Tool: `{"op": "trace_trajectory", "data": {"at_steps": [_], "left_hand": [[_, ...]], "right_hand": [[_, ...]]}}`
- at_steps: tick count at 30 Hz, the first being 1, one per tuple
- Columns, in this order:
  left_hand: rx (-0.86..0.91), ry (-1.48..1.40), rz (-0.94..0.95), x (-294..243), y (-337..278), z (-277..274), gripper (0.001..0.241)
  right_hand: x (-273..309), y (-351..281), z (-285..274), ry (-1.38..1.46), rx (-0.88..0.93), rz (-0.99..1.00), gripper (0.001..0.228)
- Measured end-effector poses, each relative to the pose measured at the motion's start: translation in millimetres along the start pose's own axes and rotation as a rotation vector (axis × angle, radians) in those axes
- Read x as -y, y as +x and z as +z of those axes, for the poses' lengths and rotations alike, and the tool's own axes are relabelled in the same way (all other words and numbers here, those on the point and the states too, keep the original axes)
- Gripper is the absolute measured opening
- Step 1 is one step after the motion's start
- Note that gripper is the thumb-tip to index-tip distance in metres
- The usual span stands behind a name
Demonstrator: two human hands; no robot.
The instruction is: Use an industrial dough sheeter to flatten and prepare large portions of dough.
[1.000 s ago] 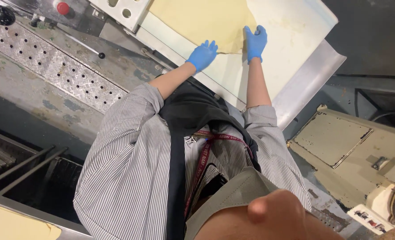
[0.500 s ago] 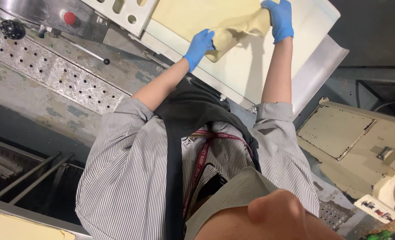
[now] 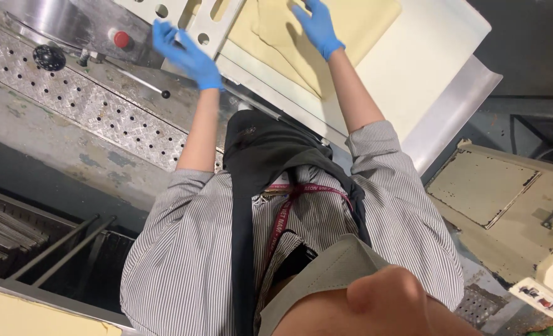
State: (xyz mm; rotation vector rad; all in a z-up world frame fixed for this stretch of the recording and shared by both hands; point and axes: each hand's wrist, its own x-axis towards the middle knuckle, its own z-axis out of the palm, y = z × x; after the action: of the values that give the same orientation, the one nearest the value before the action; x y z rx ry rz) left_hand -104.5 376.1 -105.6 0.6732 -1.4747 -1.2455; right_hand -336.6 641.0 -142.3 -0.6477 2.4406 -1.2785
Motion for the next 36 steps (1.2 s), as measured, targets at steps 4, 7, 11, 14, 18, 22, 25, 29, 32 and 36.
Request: {"op": "trace_trajectory", "data": {"at_steps": [4, 7, 11, 14, 18, 22, 25, 29, 32, 36], "left_hand": [[-0.566, 0.427, -0.459, 142, 7, -85, 0.038], [-0.574, 0.71, -0.823, 249, -11, -139, 0.045], [-0.163, 0.124, -1.237, 257, -26, -159, 0.048], [-0.073, 0.288, -1.532, 286, -26, -170, 0.043], [-0.269, -0.236, -1.347, 231, -34, -155, 0.048], [-0.279, 0.563, -0.858, 158, -90, -77, 0.031], [0.114, 0.155, -0.58, 136, -136, -10, 0.038], [0.04, -0.009, -1.085, 123, -119, 97, 0.087], [-0.066, 0.011, -1.298, 105, -89, 143, 0.091], [0.169, -0.179, -1.261, 151, -82, 177, 0.077]], "right_hand": [[25, -69, 5, -0.414, -0.012, -0.112, 0.061], [24, -95, 2, -0.664, -0.042, -0.08, 0.073], [23, -128, -9, -0.853, -0.112, 0.07, 0.079], [32, -153, -33, -0.899, -0.136, 0.175, 0.076], [23, -185, -68, -0.879, -0.136, 0.242, 0.072], [7, -199, -85, -0.874, -0.171, 0.233, 0.069], [4, -199, -87, -0.875, -0.191, 0.221, 0.069], [1, -203, -87, -0.874, -0.206, 0.221, 0.068], [3, -200, -90, -0.851, -0.24, 0.222, 0.064], [6, -205, -95, -0.791, -0.291, 0.217, 0.061]]}}
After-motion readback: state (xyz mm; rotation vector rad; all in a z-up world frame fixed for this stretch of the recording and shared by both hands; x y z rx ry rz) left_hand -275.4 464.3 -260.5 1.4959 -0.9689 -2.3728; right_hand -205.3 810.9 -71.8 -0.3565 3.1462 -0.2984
